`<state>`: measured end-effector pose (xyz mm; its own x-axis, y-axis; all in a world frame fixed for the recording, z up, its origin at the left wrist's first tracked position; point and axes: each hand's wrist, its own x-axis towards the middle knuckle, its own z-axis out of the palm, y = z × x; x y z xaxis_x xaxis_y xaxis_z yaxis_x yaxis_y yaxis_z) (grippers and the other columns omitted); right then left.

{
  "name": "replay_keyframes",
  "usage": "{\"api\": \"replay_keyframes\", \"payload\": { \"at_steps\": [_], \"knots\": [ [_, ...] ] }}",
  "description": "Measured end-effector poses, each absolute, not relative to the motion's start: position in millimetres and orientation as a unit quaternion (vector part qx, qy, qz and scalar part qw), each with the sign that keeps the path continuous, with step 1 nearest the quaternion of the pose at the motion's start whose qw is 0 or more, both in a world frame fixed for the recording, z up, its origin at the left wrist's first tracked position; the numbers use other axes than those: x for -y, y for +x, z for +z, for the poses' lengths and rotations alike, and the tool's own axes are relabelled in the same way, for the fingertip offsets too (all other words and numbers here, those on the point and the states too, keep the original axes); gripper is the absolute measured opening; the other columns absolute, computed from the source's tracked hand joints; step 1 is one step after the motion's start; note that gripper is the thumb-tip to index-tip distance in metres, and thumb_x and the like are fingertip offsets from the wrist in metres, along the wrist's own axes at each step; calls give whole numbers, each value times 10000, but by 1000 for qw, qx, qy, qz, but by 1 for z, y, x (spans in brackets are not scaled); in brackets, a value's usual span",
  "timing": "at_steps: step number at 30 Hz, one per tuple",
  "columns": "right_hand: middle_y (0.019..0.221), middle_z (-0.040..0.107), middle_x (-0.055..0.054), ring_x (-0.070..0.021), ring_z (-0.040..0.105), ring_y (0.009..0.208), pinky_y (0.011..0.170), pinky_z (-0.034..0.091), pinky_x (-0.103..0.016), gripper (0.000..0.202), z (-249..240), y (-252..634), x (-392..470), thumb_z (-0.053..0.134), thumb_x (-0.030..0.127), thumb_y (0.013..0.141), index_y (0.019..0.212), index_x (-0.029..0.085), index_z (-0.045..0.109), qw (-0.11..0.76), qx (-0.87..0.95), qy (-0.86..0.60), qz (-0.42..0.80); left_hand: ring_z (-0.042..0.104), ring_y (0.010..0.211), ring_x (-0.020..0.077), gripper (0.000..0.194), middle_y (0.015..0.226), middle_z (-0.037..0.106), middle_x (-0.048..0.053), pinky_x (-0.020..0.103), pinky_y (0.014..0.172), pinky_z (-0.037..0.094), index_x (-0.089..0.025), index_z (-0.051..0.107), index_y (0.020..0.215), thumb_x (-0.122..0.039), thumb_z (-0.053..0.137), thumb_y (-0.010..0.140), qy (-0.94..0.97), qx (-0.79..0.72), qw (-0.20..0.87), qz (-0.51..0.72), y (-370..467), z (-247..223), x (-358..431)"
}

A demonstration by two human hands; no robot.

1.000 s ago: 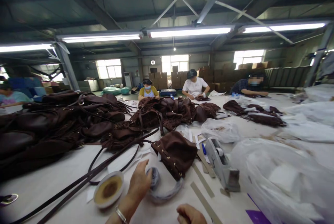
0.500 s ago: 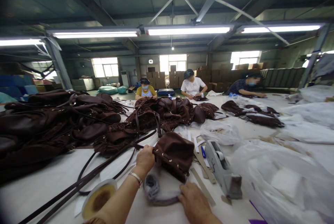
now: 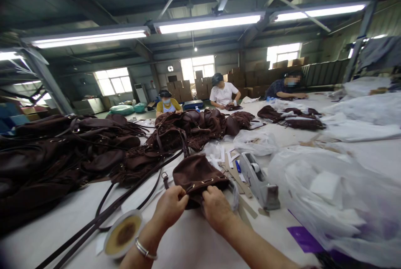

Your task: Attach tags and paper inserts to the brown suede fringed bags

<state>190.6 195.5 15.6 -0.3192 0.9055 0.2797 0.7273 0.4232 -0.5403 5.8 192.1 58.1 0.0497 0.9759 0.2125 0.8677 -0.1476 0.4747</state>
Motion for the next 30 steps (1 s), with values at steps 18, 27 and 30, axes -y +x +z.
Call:
{"api": "replay_keyframes", "payload": {
  "at_steps": [18,27,30],
  "knots": [
    [1280,540,-187,-325,494,1176,1009,361,-409,449,1,174,-221,454,95,886,1286,190,635,234,745,-624,41,505,565,128,120,557,554,-33,234,543,371,-203,531,585,-222,543,704,648,-605,331,324,-8,46,-176],
    [1150,634,-143,-286,546,1106,992,369,-386,322,2,201,-227,547,163,814,1102,164,691,207,822,-524,86,471,561,128,140,550,513,-35,241,544,357,-204,523,584,-294,554,686,621,-610,341,355,-8,34,-176],
    [1149,666,-139,-295,559,1123,998,373,-400,350,2,201,-224,546,132,776,1088,170,699,193,830,-514,96,468,562,130,147,552,512,-32,243,550,361,-204,528,586,-308,552,688,617,-609,339,366,-8,32,-177]
  ]
}}
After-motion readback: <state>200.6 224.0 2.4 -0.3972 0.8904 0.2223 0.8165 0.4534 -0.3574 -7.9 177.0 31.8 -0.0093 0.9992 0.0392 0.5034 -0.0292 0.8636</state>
